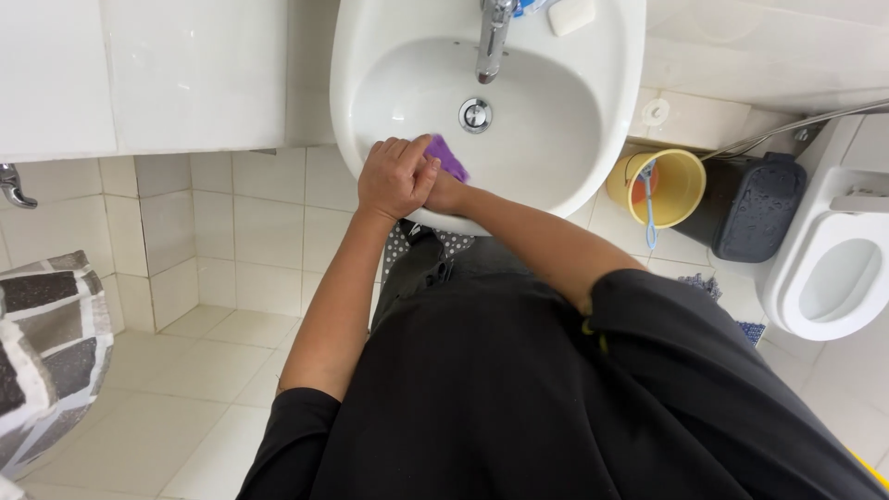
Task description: The person washes their hands at a sink, then uses a purple cloth to wipe the sink basin and faucet. They rinse the cloth under running water and continue wiping the sink surfaces.
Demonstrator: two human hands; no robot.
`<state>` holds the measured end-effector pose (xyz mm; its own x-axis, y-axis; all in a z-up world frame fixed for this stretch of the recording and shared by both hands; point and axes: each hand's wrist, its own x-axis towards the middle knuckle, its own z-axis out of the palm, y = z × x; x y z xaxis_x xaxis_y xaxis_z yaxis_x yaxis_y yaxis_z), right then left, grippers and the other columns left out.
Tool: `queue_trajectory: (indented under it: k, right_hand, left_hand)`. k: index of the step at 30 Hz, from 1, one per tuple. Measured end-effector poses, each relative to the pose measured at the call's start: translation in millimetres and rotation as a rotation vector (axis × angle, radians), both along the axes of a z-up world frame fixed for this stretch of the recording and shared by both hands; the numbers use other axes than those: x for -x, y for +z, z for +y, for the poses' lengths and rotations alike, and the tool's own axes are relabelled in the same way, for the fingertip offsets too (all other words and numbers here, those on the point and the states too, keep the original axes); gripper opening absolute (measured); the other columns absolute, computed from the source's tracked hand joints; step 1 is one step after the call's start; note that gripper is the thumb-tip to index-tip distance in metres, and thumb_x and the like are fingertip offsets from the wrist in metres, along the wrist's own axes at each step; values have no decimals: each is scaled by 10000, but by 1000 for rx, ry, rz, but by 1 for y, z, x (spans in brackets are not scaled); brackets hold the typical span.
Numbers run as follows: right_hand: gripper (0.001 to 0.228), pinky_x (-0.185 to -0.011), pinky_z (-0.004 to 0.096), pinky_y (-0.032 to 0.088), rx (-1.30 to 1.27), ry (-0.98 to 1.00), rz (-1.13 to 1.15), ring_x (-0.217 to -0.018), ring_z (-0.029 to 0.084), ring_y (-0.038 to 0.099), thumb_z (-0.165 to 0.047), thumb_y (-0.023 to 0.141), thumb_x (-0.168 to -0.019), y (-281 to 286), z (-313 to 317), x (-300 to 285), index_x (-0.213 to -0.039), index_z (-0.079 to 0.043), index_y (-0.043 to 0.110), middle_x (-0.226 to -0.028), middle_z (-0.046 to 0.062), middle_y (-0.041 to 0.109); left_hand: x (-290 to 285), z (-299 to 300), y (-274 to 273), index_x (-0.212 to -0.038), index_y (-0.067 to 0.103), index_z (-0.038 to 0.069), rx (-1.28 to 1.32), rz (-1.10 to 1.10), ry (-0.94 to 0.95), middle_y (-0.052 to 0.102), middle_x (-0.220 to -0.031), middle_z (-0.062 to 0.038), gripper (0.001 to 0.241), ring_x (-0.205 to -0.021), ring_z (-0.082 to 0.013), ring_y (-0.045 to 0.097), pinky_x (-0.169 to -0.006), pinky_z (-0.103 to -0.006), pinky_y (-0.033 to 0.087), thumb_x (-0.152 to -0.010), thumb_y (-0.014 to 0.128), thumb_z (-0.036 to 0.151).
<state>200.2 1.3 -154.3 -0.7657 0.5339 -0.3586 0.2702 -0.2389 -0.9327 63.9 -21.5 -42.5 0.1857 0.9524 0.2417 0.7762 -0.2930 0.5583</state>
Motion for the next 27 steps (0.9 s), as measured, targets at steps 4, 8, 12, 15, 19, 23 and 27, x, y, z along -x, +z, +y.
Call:
queue_trajectory:
  k: [4,8,12,15,19,23,27]
  right_hand:
    - [809,-1168,499,258,-1235,-93,-23,-1395,436,403,-511,466,-1017,-29,2,21,-1550,48,226,-1503,326,432]
    - [614,-1181,500,306,19,401,-341,-1442,338,415,-478,343,-1045,123,15,-51,-1582,-183,309,-1548,141,450]
    - [543,-1240,464,292,-304,694,-778,-1460,240,437,-532,320,-1017,176,32,-140,-1541,-439,426,-1561,-49,482]
    - [521,-1235,492,295,-583,721,-939,-1460,257,456,-441,355,-1022,109,47,-179,-1506,-321,507,-1559,-1,524]
    - [539,-1238,482,285,-288,752,-856,-1453,294,445,-546,302,-1051,111,40,-117,-1542,-366,432,-1571,30,485]
    - [575,-1156,488,292,-237,417,-331,-1384,364,427,-467,393,-1032,75,16,-61,-1568,-259,396,-1513,150,475]
    - [337,-1087,425,498,-461,101,-395,-1266,303,626,-323,574,-1014,71,6,-34,-1292,-146,642,-1350,113,640]
  left_hand:
    - [4,-3,1,-1193,688,45,-46,-45,8,690,-885,-96,343,-883,-272,642,-860,-405,502,-996,642,321]
    - [5,0,4,-1208,689,37,-10,-34,-16,685,-872,-92,374,-872,-270,634,-847,-414,492,-1009,624,346]
    - [4,0,5,-1209,697,41,37,-32,-14,677,-832,-77,378,-838,-252,628,-838,-411,493,-1037,599,362]
    - [2,-2,3,-1209,697,46,43,-25,-15,671,-812,-67,379,-825,-241,627,-837,-406,494,-1048,584,370]
    - [1,0,7,-1209,699,50,43,-25,-26,664,-799,-65,390,-809,-239,623,-820,-402,488,-1048,570,381]
    - [1,2,6,-1211,698,52,53,-38,-18,658,-788,-61,412,-804,-239,620,-814,-401,485,-1047,557,403]
    - [2,-1,8,-1228,692,48,67,-40,-27,663,-795,-52,426,-819,-243,623,-822,-402,482,-1050,549,407]
